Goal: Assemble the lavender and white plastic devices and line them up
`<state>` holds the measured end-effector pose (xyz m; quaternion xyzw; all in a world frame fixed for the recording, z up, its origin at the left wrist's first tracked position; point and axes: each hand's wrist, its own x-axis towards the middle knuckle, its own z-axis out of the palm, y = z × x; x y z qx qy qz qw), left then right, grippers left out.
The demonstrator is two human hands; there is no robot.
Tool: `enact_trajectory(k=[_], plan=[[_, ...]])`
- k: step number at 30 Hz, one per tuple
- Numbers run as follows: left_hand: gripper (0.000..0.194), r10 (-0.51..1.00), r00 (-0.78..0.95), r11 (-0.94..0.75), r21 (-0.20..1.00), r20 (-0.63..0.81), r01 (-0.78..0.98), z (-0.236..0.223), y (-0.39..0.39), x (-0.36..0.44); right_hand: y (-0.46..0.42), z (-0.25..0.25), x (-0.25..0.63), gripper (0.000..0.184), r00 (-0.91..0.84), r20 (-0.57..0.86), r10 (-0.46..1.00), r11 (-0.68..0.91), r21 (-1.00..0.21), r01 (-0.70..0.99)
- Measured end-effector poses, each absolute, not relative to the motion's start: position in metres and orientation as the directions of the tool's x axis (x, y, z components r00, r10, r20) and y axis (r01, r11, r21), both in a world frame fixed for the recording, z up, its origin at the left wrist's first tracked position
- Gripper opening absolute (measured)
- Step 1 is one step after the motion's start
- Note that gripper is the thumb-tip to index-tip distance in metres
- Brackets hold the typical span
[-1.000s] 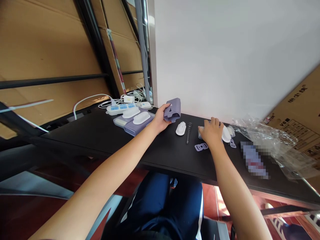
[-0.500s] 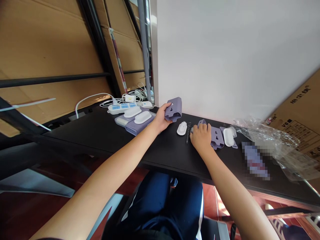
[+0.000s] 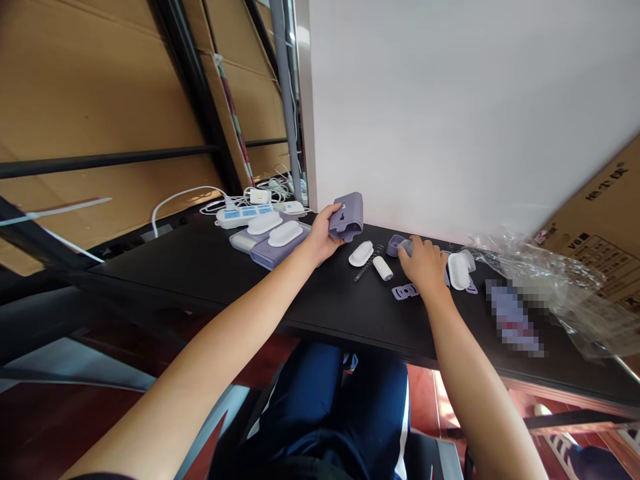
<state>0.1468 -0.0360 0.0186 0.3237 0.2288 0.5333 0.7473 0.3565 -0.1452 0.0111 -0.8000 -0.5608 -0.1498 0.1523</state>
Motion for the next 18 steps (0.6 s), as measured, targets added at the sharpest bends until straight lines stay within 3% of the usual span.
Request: enact_trajectory(k=[4,9,11,14,18], plan=[[0.019,0.946,0.325,0.218,0.731,0.006,-0.646,0.018,-0.036,0.147,-0.147,0.0,0.341,0.042,0.188,0.483,0.855,-0.239,0.047,0.97],[0.021,0.937,0.349,0.235,0.744,-0.003,-0.625,0.019,-0.039,0.148,-0.15,-0.011,0.314,0.039,0.036,0.348,0.937,-0.117,0.215,0.97],[0.025,0.931,0.366,0.248,0.75,-0.009,-0.613,0.018,-0.038,0.148,-0.15,-0.01,0.312,0.035,0.023,0.368,0.93,-0.109,0.214,0.971],[0.032,0.919,0.393,0.239,0.769,0.018,-0.593,0.015,-0.036,0.15,-0.149,-0.002,0.319,0.035,0.099,0.493,0.864,-0.132,0.031,0.991],[0.042,0.926,0.346,0.054,0.849,0.155,-0.526,0.012,-0.04,0.152,-0.145,0.009,0.337,0.035,0.246,0.511,0.823,0.057,-0.506,0.86]])
